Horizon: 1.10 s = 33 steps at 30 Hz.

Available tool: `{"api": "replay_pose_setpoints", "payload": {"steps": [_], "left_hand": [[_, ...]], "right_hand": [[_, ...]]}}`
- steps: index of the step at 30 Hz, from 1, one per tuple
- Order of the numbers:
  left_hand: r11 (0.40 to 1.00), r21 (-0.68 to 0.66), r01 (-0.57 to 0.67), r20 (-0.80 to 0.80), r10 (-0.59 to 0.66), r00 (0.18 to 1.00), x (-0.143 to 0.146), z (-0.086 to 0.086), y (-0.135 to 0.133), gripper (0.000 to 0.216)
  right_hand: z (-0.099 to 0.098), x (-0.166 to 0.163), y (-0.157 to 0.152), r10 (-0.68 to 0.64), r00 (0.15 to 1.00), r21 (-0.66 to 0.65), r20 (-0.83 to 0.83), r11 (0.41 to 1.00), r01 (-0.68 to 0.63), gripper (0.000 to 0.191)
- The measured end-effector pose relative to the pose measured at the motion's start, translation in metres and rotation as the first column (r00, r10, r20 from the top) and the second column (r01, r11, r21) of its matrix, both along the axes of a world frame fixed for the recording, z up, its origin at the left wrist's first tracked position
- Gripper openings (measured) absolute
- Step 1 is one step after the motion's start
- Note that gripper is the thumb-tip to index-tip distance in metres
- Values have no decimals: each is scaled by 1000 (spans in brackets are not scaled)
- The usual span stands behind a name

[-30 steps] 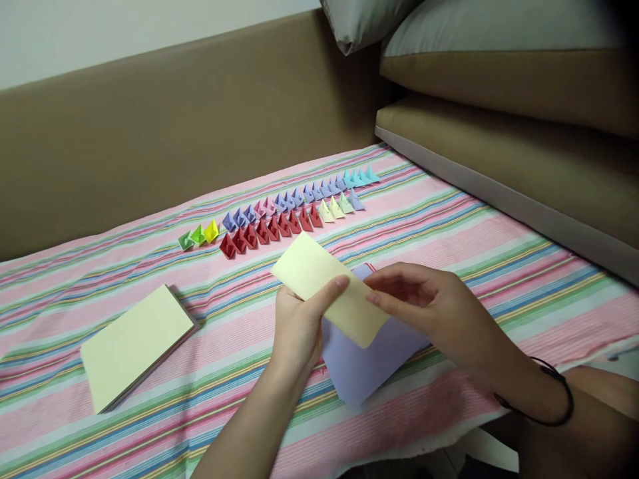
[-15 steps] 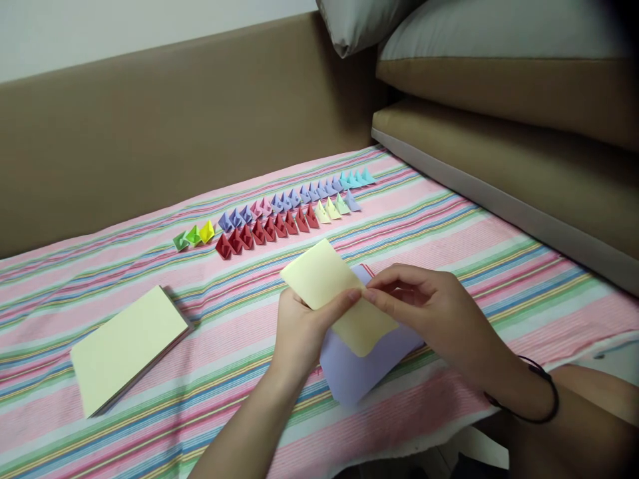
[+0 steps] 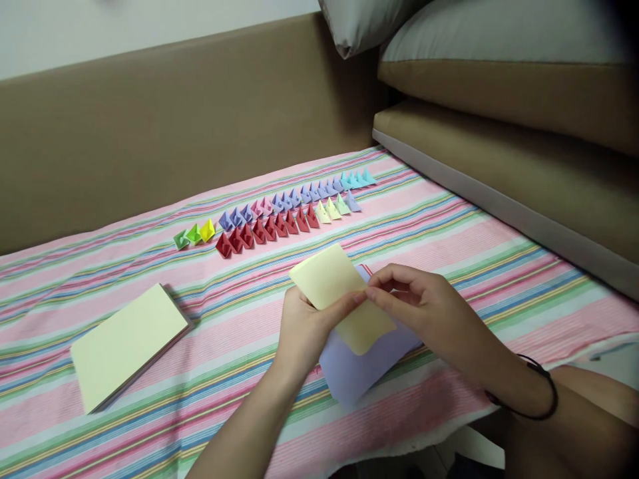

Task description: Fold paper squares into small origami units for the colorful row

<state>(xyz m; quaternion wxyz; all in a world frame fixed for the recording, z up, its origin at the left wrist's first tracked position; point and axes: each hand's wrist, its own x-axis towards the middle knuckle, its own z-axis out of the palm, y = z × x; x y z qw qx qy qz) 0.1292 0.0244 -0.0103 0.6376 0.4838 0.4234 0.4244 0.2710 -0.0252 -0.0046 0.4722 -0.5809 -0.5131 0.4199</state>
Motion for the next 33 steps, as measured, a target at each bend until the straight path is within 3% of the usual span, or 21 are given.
{"api": "replay_pose_setpoints", "payload": {"steps": [8, 15, 19, 27, 33], "left_hand": [[997, -48, 52, 33, -51, 998, -2, -4, 3, 22], [983, -27, 184, 105, -181, 978, -11, -12, 13, 24], [992, -35, 123, 76, -120, 990, -14, -13, 20, 18], [995, -43, 90, 72, -87, 994, -15, -12, 21, 19], [977, -58, 204, 116, -196, 974, -13, -8, 19, 23]], "right_hand": [[0, 0, -2, -52, 997, 32, 52, 998, 51, 14], [7, 9, -1, -156, 986, -41, -55, 987, 154, 15], [9, 15, 1, -199, 977, -24, -72, 980, 198, 14], [11, 13, 2, -213, 975, -10, -66, 977, 213, 15], [11, 15, 1, -165, 985, -33, -40, 986, 164, 17]]}}
